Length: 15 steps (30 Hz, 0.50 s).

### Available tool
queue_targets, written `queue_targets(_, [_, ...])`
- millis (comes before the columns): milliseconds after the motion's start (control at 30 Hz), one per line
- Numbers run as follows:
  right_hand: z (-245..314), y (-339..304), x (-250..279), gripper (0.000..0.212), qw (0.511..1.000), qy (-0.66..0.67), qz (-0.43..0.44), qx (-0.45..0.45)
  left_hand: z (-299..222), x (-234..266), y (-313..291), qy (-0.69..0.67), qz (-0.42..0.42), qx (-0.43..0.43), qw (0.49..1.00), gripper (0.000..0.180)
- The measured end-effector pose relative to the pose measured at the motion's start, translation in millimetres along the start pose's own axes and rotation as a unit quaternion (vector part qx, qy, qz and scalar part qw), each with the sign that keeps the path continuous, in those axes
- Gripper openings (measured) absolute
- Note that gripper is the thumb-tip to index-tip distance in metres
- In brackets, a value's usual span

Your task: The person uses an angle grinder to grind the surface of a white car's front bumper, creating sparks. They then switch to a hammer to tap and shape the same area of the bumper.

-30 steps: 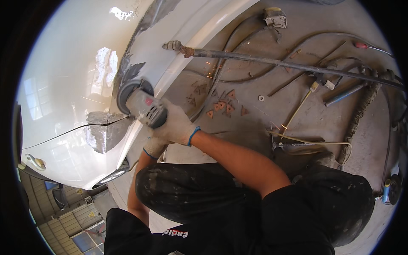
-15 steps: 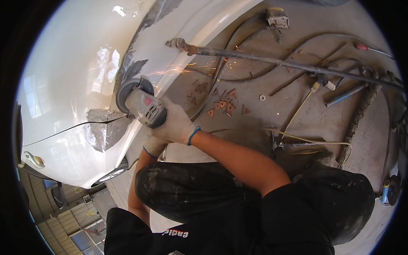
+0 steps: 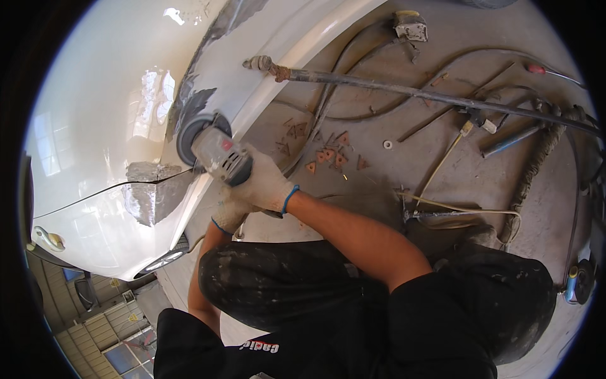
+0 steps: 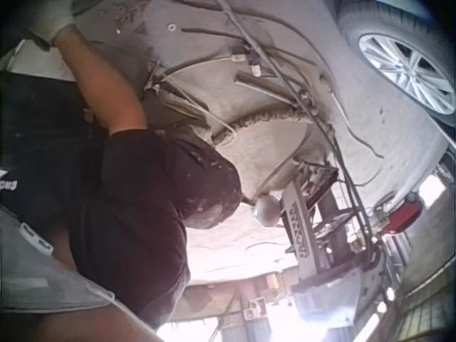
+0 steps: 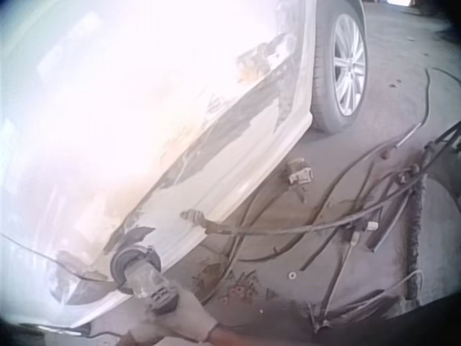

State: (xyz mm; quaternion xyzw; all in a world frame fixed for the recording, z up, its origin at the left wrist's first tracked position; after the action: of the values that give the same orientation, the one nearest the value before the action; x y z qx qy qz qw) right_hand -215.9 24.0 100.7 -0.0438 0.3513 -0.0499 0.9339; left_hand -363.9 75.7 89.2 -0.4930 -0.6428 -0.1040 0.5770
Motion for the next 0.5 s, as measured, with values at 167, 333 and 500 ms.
queue_targets(167, [0,4,8,0.069,0.998,0.052,-0.024,-0.008,-17,13,-2,-0.26,-0.065,0.04,0.963,0.092])
queue_targets(333, [10,1,-2,0.059,0.994,-0.099,-0.018,0.041,-6,15,2,-0.249,-0.057,0.039,0.966,0.09])
queue_targets(500, [7,-2,-8,0.059,0.991,-0.131,-0.032,0.02,5,8,-4,-0.244,-0.074,0.034,0.966,0.089])
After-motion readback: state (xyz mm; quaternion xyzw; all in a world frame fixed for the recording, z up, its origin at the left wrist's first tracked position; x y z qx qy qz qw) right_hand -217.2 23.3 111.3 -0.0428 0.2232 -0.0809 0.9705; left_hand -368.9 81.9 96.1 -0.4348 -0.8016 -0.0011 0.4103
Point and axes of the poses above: each hand's wrist, its own y-axis towards the middle knuckle, its own x-axis out of the back of the hand, z = x × y, the point moved 3 cm from there along y, towards the middle knuckle, and after that the axes turned 8 degrees about -x, right-handed, at the moved point
